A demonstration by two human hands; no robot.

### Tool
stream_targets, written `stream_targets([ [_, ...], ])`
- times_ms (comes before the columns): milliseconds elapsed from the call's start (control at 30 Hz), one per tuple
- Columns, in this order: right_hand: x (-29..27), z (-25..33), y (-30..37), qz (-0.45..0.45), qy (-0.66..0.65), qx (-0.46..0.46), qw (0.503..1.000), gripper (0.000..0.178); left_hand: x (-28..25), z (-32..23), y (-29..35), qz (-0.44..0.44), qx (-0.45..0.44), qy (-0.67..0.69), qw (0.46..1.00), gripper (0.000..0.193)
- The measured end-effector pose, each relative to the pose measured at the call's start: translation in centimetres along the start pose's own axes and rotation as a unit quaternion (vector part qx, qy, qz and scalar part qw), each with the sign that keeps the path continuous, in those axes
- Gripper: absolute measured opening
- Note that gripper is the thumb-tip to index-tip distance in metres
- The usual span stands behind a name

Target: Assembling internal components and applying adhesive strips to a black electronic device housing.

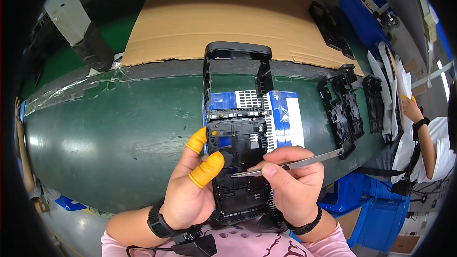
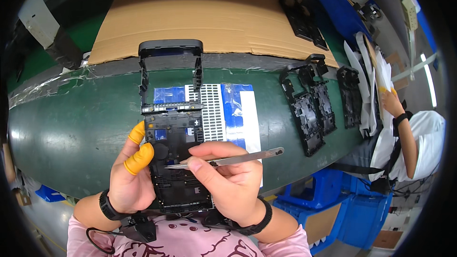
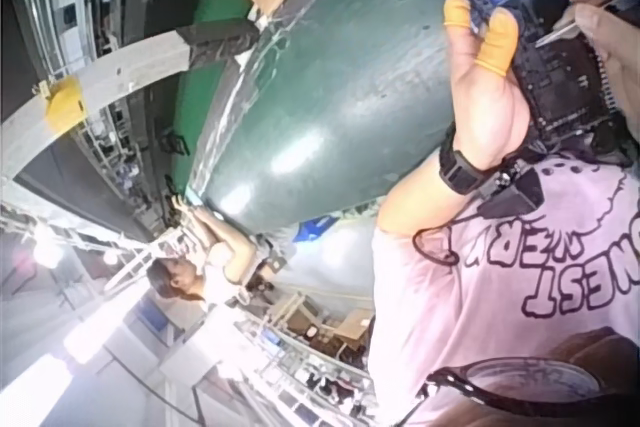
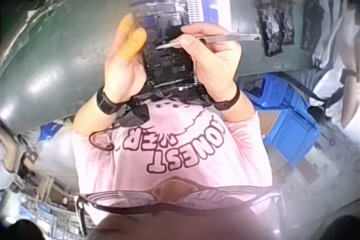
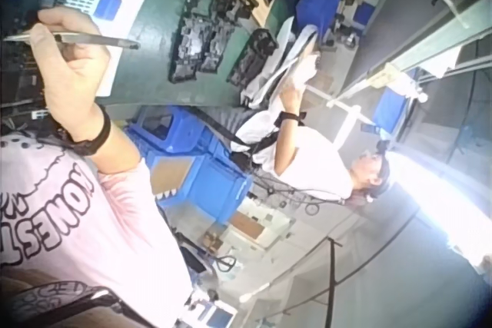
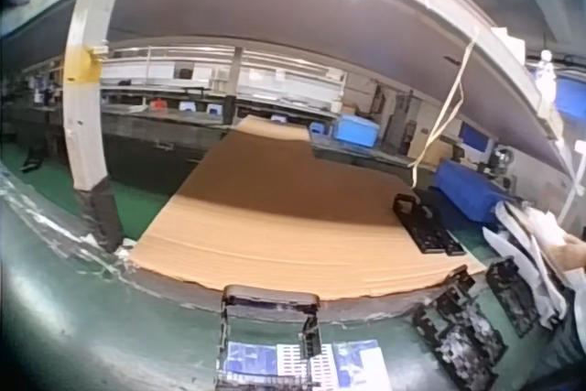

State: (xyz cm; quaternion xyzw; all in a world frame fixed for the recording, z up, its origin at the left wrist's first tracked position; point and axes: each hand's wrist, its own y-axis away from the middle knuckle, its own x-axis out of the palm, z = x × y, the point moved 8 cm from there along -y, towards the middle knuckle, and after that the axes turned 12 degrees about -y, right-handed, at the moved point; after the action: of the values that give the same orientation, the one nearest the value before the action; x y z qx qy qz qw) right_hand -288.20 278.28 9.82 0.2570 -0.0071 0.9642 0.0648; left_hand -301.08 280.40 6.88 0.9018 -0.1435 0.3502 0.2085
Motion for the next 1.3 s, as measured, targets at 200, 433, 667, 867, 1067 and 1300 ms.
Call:
stream_targets([
  [200,0.1,-0.2,-0.1,0.002,0.009,0.006,1.000,0.017,-0.3,0.0,0.1,-0.013,-0.005,0.003,1.000,0.043],
  [433,0.5,-0.1,-0.2,0.011,0.021,-0.008,1.000,0.017,-0.3,-0.1,0.1,-0.012,-0.005,0.004,1.000,0.042],
  [667,0.5,-0.1,-0.3,0.017,0.042,-0.017,0.999,0.017,-0.4,-0.2,0.1,-0.010,0.005,0.002,1.000,0.040],
  [867,0.8,0.0,-0.2,0.004,0.043,-0.018,0.999,0.017,-0.5,0.0,0.2,0.009,0.002,0.013,1.000,0.055],
  [1067,0.5,-0.1,-0.1,0.010,0.059,-0.002,0.998,0.015,-0.5,0.0,0.2,-0.009,-0.002,-0.033,0.999,0.061],
  [1300,0.2,-0.4,-0.1,0.005,0.003,-0.001,1.000,0.015,-0.3,0.0,0.3,0.002,0.001,0.011,1.000,0.058],
])
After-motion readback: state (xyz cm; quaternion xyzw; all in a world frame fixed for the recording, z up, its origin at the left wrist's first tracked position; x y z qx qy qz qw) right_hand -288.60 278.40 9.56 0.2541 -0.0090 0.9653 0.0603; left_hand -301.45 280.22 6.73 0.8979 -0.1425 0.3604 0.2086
